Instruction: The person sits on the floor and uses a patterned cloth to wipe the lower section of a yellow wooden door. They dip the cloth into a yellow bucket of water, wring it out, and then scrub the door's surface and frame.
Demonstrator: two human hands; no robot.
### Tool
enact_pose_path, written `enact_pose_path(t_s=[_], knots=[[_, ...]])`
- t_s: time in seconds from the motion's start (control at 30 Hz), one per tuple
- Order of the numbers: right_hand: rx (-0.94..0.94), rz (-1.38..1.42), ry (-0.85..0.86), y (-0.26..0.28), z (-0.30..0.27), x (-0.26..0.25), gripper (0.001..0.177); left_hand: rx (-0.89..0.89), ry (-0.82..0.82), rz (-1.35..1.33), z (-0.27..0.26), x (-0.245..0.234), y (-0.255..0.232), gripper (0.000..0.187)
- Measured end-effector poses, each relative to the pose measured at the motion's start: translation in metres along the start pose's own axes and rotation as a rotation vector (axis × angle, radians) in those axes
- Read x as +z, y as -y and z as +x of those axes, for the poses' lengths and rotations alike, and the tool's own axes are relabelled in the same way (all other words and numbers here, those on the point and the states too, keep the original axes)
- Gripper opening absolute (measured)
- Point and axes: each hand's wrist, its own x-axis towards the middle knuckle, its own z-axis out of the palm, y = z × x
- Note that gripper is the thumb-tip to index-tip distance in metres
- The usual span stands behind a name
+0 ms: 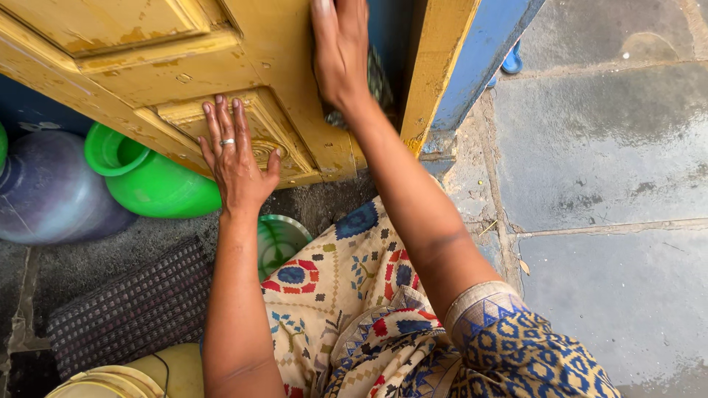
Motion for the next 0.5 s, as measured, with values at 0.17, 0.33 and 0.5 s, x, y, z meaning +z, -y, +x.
enact_pose_path(t_s=[0.17, 0.33, 0.5], knots=[[0.093, 0.059, 0.006, -0.030, -0.085, -0.007, 0.057, 0.009, -0.007, 0.020, -0.001, 0.004, 0.000, 0.105], [0.256, 0.136, -0.003, -0.079, -0.157, -0.007, 0.055, 0.002, 0.002, 0.028, -0.001, 0.004, 0.001, 0.105], [0.294, 0.068, 0.026, -0.096, -0.196, -0.018, 0.054, 0.002, 0.007, 0.036, -0.002, 0.003, 0.002, 0.105]])
